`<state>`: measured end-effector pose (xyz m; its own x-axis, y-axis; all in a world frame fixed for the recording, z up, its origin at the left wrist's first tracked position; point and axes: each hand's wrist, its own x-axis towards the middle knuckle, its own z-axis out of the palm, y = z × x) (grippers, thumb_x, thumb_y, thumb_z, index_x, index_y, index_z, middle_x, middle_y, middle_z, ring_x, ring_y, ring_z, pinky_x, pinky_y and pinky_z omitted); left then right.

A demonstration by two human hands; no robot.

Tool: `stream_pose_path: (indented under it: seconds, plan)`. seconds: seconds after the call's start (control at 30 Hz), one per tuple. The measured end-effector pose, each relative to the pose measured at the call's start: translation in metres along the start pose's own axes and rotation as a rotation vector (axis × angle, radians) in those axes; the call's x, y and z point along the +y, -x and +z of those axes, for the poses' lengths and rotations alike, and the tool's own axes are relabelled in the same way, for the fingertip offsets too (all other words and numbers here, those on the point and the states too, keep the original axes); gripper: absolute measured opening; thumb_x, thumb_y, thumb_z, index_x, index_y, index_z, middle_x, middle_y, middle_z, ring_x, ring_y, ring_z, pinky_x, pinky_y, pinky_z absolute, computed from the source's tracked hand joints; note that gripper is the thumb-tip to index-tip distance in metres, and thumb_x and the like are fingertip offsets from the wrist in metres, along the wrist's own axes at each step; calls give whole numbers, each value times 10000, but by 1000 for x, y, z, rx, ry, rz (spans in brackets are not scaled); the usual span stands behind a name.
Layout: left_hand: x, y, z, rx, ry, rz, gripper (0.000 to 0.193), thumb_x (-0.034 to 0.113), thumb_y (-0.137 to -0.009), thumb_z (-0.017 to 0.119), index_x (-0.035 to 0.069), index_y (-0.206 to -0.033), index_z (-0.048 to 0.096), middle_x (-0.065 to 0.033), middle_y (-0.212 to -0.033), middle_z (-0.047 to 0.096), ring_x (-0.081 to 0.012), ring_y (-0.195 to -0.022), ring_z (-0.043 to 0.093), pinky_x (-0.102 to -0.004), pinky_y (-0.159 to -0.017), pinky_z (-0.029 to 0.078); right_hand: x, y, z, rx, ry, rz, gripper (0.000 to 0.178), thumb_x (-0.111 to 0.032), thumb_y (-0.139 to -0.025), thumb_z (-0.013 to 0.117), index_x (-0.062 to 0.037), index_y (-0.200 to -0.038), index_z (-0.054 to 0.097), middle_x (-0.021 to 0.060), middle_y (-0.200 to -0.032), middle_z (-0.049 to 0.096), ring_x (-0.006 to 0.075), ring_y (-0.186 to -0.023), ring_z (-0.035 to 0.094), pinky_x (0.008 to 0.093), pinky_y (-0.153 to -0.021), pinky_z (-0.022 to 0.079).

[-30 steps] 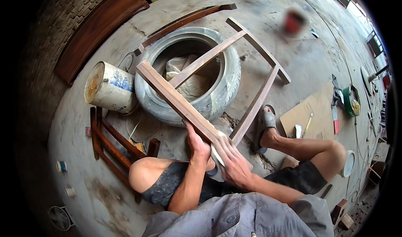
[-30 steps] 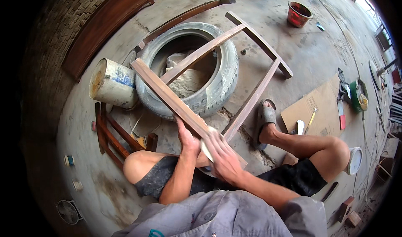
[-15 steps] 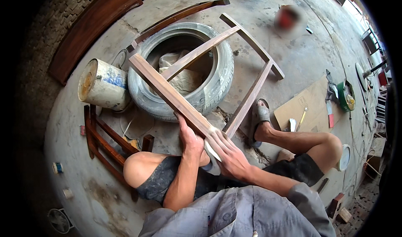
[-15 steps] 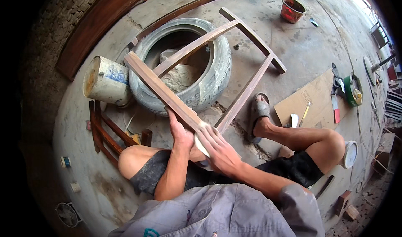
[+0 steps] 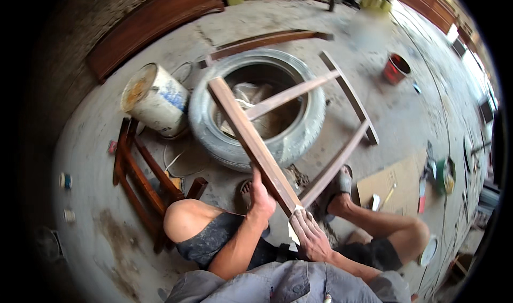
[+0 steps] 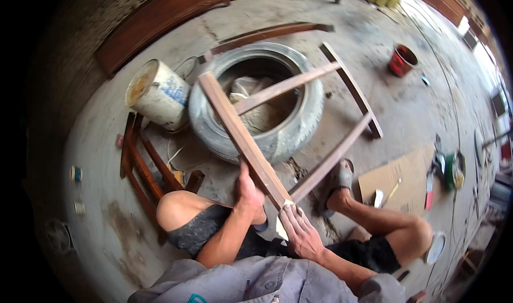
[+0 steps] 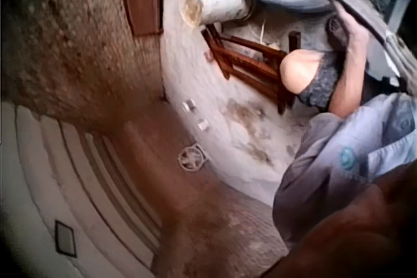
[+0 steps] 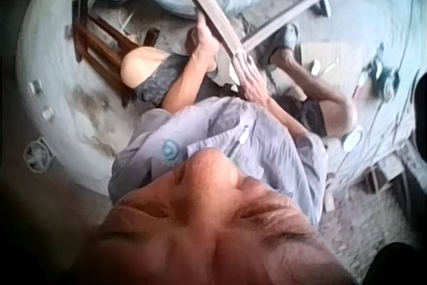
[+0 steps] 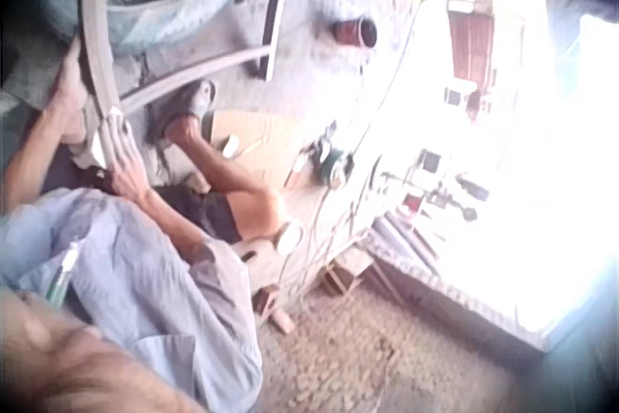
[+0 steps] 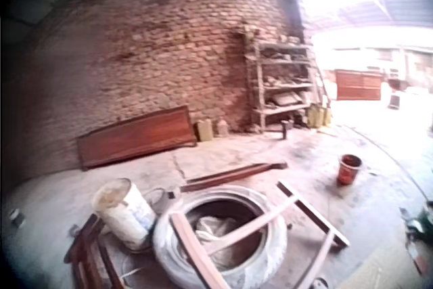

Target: The person sits on the floor and sands a wooden frame resting on a tire using a sanding block. They repeatedly rub the sanding block along the frame's edges and surfaces to smooth the wood.

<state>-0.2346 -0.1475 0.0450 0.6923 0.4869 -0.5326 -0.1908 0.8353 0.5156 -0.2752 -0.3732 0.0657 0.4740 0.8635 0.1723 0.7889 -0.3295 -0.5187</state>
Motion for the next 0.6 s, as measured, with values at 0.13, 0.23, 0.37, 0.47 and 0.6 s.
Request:
stream_pose_path:
  seconds: [0.13, 0.23, 0.37, 0.47, 0.6]
  plan:
    - [4, -5, -20, -280, 43, -88, 648, 587, -1067, 416, 111, -1505, 457, -32, -1422, 565, -203, -1296, 557, -370, -1115, 427, 10, -154, -22, 112, 49, -112, 711, -85, -811, 571, 116, -1474, 415, 303, -1526, 444, 427, -1437, 429, 492, -1234, 292]
    - [15, 6, -7, -188, 20, -85, 629, 573, -1072, 418, 157, -1543, 418, -14, -1458, 544, -207, -1335, 530, -382, -1128, 416, 12, -296, -27, 286, 222, -331, 634, -98, -849, 552, 132, -1427, 430, 319, -1479, 474, 417, -1372, 492, 467, -1216, 313]
    - [2, 6, 1, -141, 50, -76, 623, 546, -1058, 492, 177, -1552, 401, -16, -1456, 511, -193, -1318, 482, -381, -1133, 379, 8, -414, -49, 297, 274, -323, 647, -105, -870, 537, 143, -1452, 401, 350, -1503, 439, 423, -1405, 463, 466, -1222, 309]
    - [8, 8, -1, -97, 29, -29, 607, 525, -1061, 498, 169, -1545, 407, -20, -1446, 522, -196, -1328, 484, -384, -1135, 380, 4, -395, -36, 280, 235, -371, 578, -124, -897, 516, 140, -1407, 450, 335, -1476, 474, 415, -1351, 506, 452, -1200, 336]
    - [2, 10, -22, -97, -16, -114, 614, 540, -1066, 470, 120, -1513, 437, -55, -1422, 551, -197, -1275, 567, -352, -1087, 445, 21, -218, -20, 74, 223, -400, 660, -153, -851, 560, 110, -1448, 460, 294, -1510, 460, 393, -1410, 465, 494, -1234, 294]
